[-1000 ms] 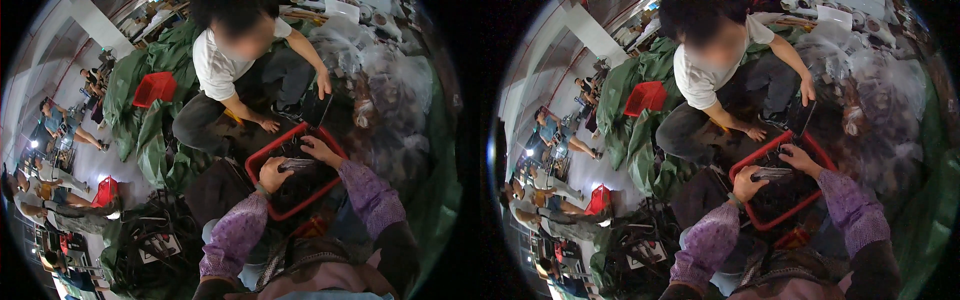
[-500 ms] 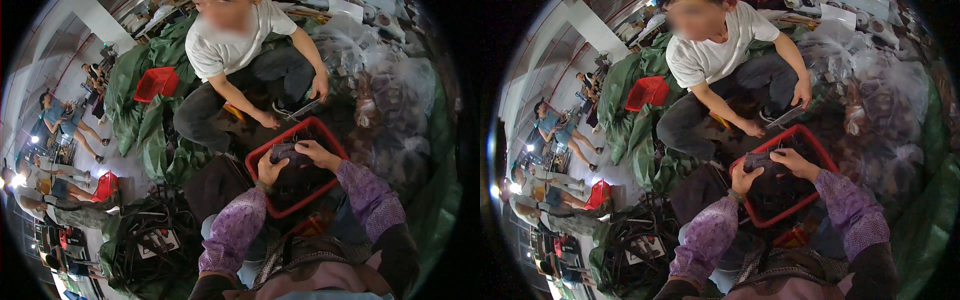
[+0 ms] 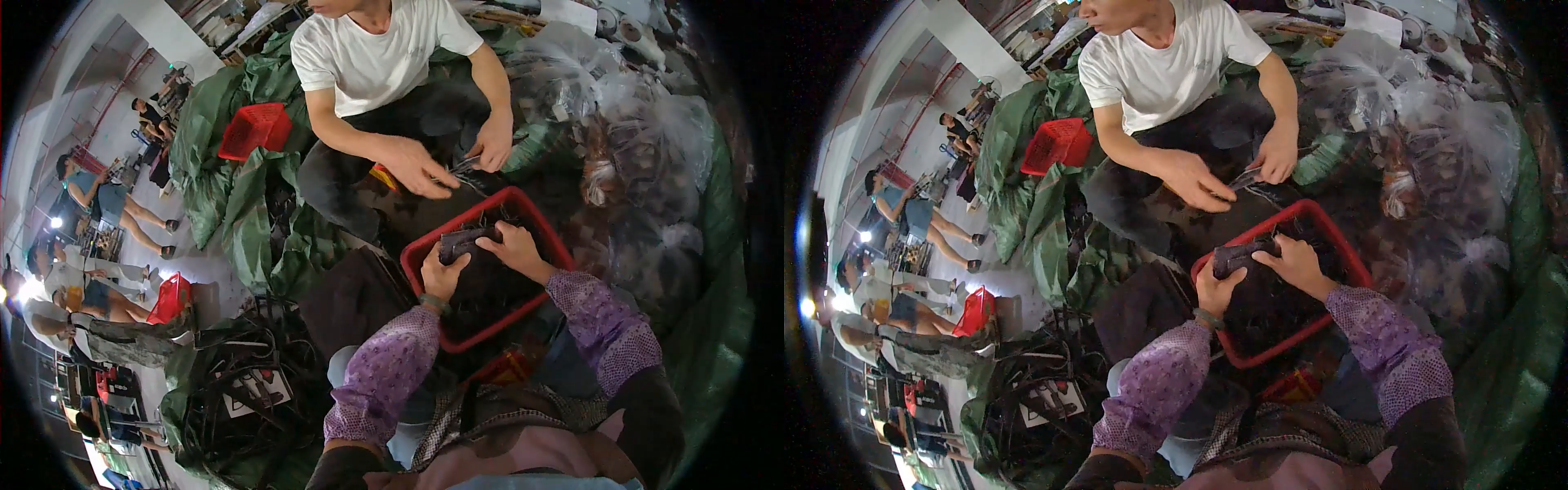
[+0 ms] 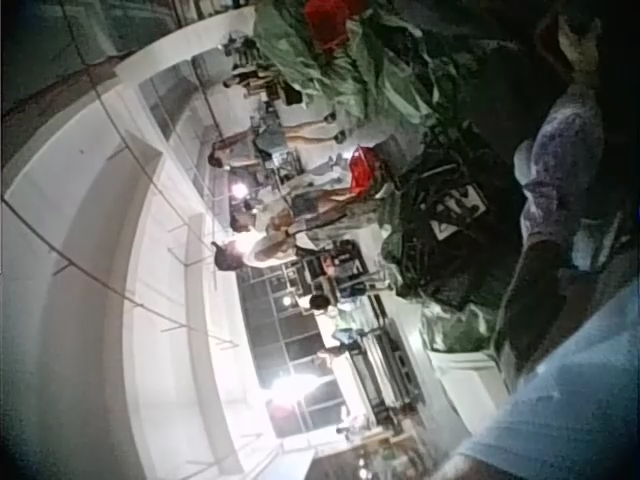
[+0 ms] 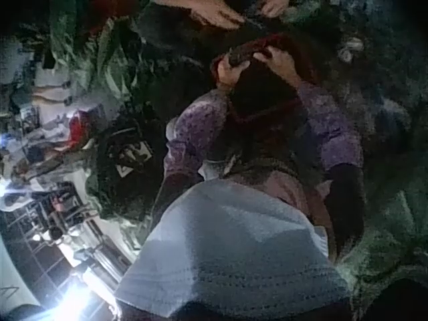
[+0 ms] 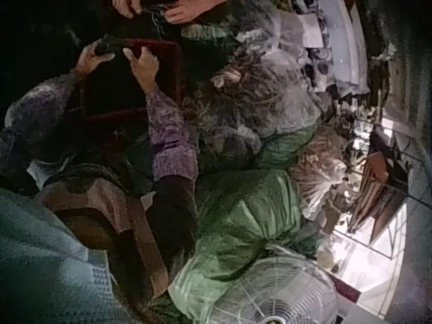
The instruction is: Sorting and inspecting black fabric straps from a red container into bags while sitting on a warehouse floor.
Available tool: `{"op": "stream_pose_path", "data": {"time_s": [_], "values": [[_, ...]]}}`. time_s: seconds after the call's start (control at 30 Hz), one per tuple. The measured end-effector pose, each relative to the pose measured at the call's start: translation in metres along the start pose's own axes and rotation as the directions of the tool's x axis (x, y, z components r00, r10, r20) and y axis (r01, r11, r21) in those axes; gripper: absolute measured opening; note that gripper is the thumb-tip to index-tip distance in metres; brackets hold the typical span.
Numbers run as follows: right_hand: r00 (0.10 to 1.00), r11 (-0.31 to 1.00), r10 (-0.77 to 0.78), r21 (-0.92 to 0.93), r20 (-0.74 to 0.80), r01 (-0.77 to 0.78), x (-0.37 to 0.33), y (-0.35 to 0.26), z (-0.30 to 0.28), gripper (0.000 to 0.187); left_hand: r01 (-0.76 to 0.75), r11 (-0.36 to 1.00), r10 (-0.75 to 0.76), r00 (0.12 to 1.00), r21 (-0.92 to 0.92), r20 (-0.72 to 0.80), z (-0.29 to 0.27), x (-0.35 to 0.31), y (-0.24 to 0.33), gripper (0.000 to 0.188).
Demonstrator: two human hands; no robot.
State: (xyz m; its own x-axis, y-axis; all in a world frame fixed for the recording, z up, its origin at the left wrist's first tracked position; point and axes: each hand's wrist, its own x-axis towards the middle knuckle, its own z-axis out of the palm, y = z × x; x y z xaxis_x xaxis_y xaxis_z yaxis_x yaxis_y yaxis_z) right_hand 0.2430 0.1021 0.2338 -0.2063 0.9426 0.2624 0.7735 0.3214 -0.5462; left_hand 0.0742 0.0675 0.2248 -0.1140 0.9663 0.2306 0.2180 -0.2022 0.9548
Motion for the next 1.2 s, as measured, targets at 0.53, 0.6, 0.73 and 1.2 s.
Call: {"op": "stream_pose_path", "data": {"time_s": [0.53, 0.6, 0.73, 1.2], "values": [[0.774, 0.323, 0.421, 0.719, 0.474, -0.616, 0.001, 0.097, 0.031, 0.024, -0.486, 0.744, 0.5, 0.86, 0.459, 0.101, 0.01, -0.012, 0.043, 0.026], [0.886, 0.877, 0.403, 0.181, 0.227, -0.445, 0.009, 0.104, 0.023, 0.035, -0.433, 0.793, 0.446, 0.892, 0.428, 0.076, 0.01, -0.004, 0.033, 0.03], [0.999, 0.917, -0.005, 0.399, 0.035, -0.009, 0.009, 0.048, 0.011, 0.041, -0.059, 0.998, 0.063, 0.99, -0.037, 0.125, -0.01, 0.015, 0.007, 0.037], [0.844, 0.455, 0.076, 0.735, 0.532, -0.504, 0.016, 0.006, -0.008, 0.044, 0.321, 0.785, -0.197, 0.94, -0.529, 0.277, -0.006, 0.017, 0.014, 0.037]]}}
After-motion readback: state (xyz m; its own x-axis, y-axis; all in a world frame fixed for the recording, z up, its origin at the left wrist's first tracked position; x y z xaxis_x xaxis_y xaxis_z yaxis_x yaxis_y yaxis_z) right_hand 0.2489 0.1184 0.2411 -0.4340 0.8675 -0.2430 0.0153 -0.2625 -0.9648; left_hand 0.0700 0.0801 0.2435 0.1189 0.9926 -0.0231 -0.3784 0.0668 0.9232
